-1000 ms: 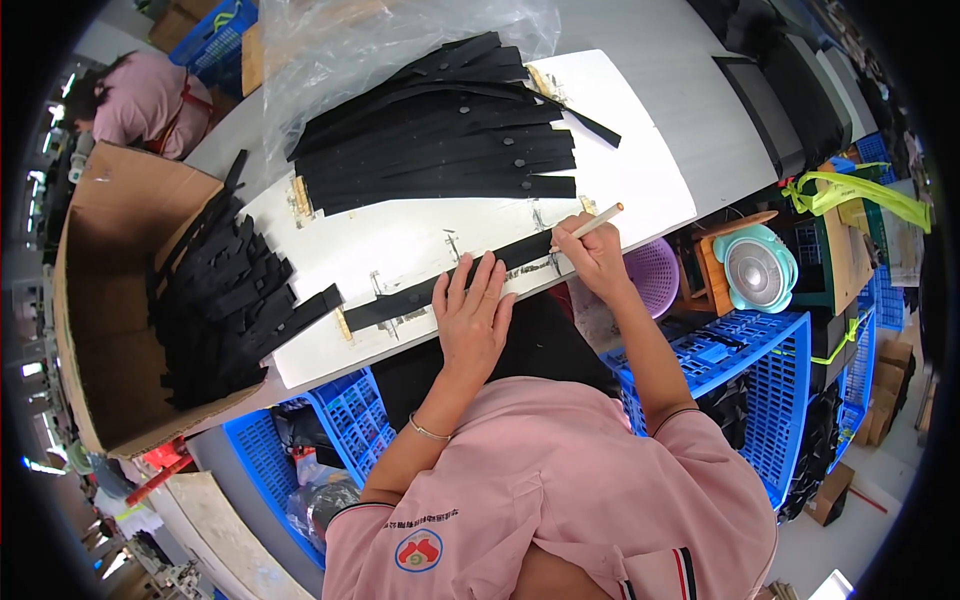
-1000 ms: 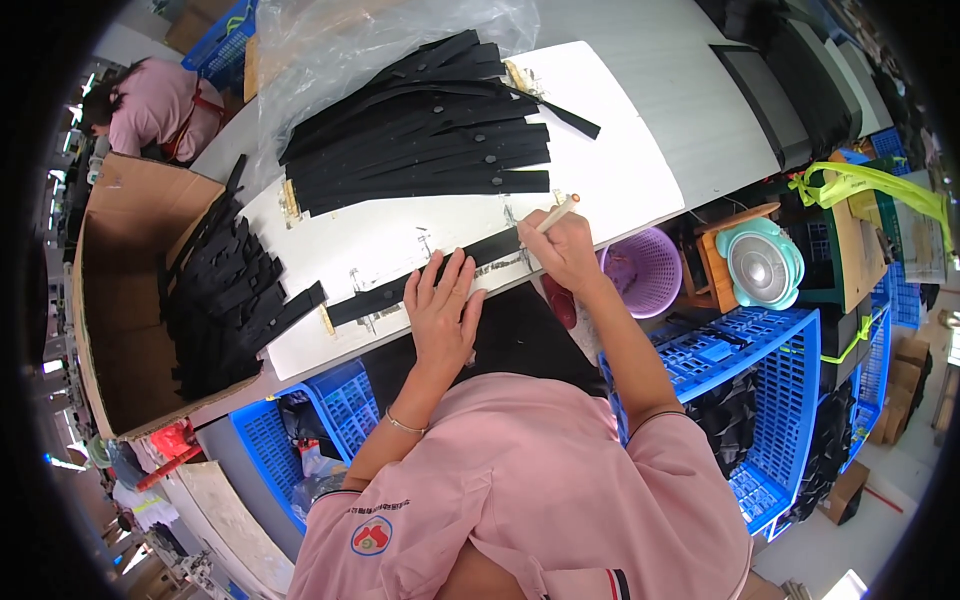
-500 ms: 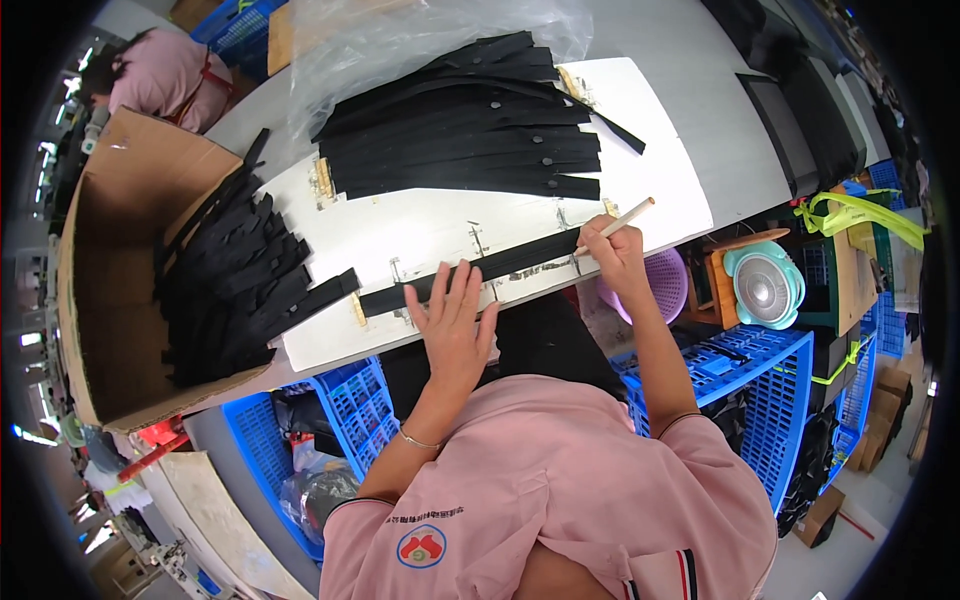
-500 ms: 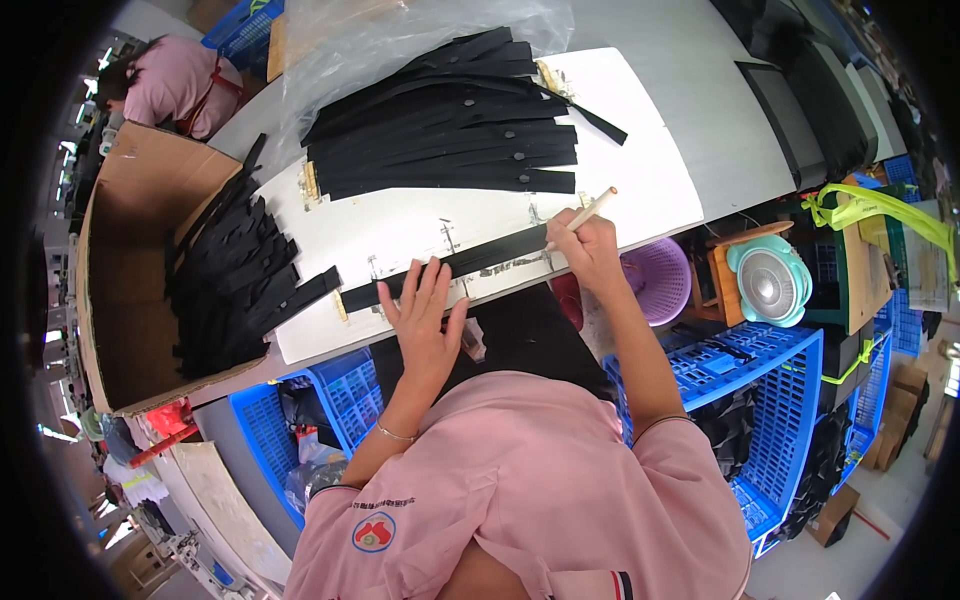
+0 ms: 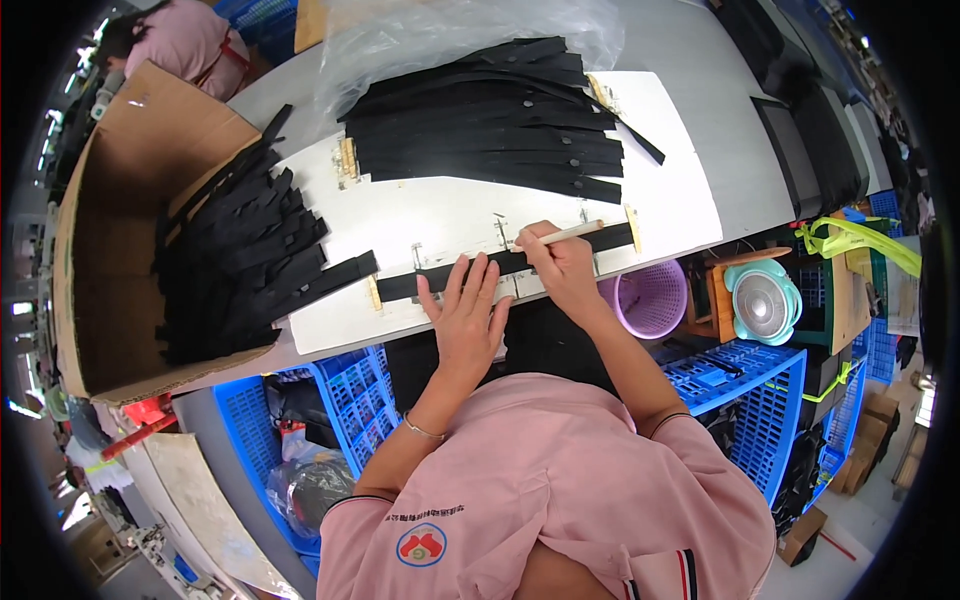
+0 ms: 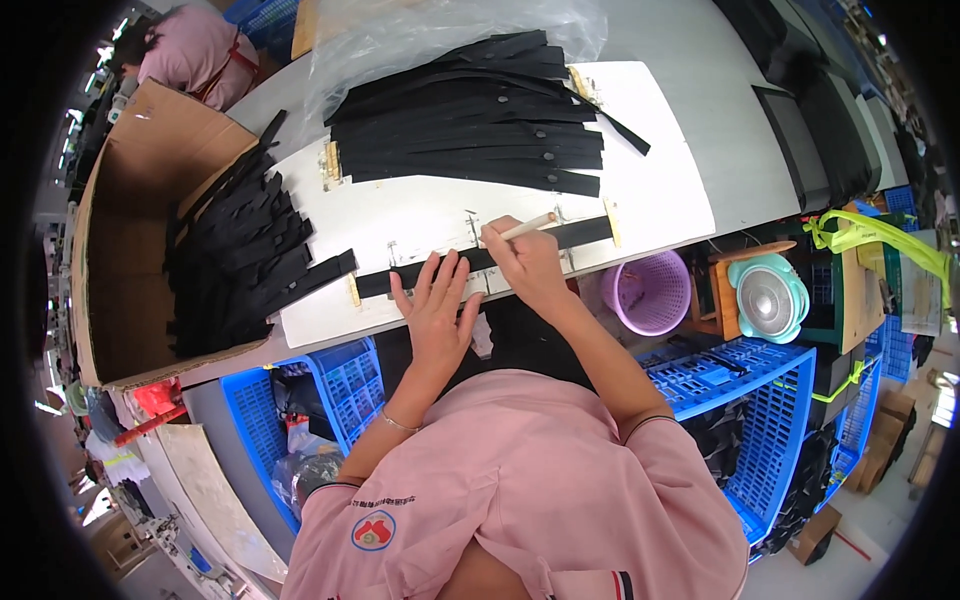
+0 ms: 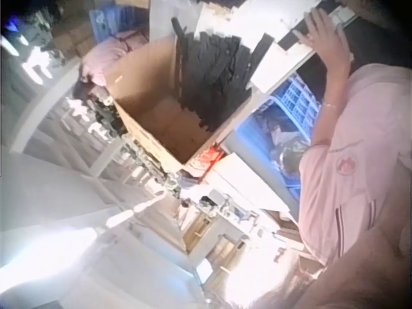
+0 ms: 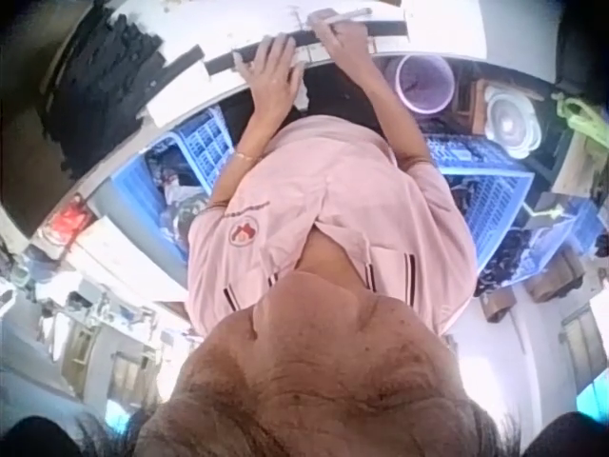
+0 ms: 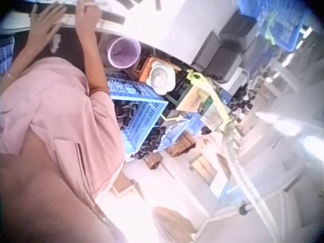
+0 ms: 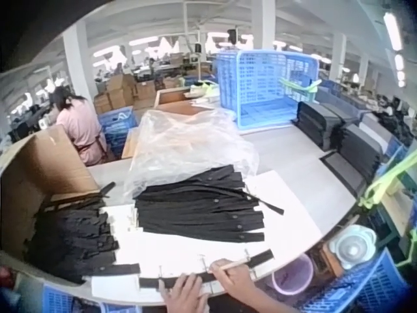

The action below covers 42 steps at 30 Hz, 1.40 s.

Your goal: Marking specific points on black fabric strips using a template and a pencil.

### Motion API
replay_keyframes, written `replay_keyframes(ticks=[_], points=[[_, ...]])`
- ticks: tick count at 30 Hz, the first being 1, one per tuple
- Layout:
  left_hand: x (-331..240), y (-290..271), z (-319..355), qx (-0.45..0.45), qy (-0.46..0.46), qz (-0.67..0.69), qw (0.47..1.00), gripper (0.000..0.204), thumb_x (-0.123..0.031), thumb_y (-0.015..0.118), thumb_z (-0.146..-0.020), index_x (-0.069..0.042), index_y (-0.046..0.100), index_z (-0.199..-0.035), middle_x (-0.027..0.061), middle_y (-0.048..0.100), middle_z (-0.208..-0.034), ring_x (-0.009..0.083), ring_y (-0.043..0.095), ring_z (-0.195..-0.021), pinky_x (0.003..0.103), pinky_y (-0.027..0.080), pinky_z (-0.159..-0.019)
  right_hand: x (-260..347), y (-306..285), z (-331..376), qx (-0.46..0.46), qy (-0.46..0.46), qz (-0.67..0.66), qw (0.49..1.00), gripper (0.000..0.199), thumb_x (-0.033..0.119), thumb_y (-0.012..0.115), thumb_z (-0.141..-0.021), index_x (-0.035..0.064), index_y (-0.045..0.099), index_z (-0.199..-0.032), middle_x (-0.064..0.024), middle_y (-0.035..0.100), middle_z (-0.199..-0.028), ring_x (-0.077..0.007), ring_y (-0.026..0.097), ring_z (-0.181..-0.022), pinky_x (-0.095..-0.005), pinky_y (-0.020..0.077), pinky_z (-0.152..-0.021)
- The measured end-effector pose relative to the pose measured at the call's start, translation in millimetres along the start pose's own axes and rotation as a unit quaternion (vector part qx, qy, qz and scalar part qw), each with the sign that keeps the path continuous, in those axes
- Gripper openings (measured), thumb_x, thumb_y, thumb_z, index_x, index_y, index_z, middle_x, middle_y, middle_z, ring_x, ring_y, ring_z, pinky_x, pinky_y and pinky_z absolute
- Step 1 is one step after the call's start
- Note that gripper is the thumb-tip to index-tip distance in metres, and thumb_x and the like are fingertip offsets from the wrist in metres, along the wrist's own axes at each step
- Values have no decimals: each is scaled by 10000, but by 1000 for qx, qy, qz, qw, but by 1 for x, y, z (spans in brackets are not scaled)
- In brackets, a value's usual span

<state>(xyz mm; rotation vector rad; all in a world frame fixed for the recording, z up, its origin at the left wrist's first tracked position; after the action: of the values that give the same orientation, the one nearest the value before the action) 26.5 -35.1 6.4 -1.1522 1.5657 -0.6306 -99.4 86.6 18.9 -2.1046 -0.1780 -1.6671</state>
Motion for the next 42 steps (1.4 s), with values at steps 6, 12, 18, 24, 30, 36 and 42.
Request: replay_keyframes(ticks=[6, 12, 18, 24, 30, 36, 42], points=[[0, 1, 1, -15, 0, 3, 1000, 499, -261, 735, -934, -62, 638, -1381, 72, 593, -1473, 270, 482, -1422, 615, 60, -1229, -16, 11, -1, 19, -16, 84, 996, 202, 126, 615, -1036, -23, 709, -936, -77, 692, -792, -101, 590, -662, -266, 460, -606], [1, 1, 2, -19, -1, 6, 1000, 491, -260, 733, -935, -59, 641, -1374, 70, 593, -1471, 268, 485, -1417, 609, 67, -1229, -18, 13, -1, 17, -30, 101, 994, 198, 120, 616, -1032, -28, 707, -937, -78, 696, -792, -111, 599, -656, -270, 468, -605], [-1, -1, 1, -22, -1, 7, 1000, 490, -257, 736, -931, -55, 644, -1369, 69, 596, -1465, 268, 482, -1415, 607, 76, -1228, -11, 7, 2, 8, -54, 29, 998, 250, 164, 629, -1009, -24, 688, -856, -127, 671, -705, -249, 652, -599, -338, 480, -570], [0, 0, 0, -24, -4, 11, 1000, 485, -255, 737, -930, -56, 648, -1363, 70, 597, -1464, 267, 486, -1410, 612, 85, -1224, -11, 9, 1, 45, -78, 34, 995, 289, 164, 627, -1003, -14, 689, -784, -119, 676, -687, -243, 658, -589, -341, 480, -562], [2, -3, 2, -17, -13, 29, 999, 517, -259, 735, -931, -57, 626, -1394, 91, 557, -1509, 296, 441, -1452, 625, 83, -1221, -13, 10, 2, 70, -86, 77, 991, 291, 158, 624, -1003, -18, 679, -778, -105, 685, -693, -214, 664, -593, -328, 488, -567], [32, -25, 17, -63, -103, 15, 993, 621, -259, 718, -949, -48, 514, -1496, 152, 495, -1554, 311, 383, -1501, 654, 30, -1216, -21, 4, 4, 53, -23, -25, 998, 254, 109, 617, -1004, -35, 686, -807, -75, 693, -707, -120, 658, -641, -276, 495, -598], [61, -45, 24, -110, -138, 4, 984, 525, -181, 766, -903, -68, 596, -1387, 106, 627, -1301, 286, 529, -1311, 615, 106, -1219, -16, 5, 2, 46, -25, -24, 998, 247, 101, 618, -1003, -51, 684, -819, -80, 695, -718, -119, 653, -647, -270, 489, -600]])
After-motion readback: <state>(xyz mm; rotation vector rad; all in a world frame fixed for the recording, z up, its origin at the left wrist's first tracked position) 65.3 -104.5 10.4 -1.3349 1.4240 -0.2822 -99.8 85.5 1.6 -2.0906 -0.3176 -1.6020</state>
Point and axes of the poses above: each hand's wrist, its own z-axis away from the middle knuckle, its own y-axis out of the palm, x = y × z, the point moved 5 cm from there along -z, towards the middle knuckle
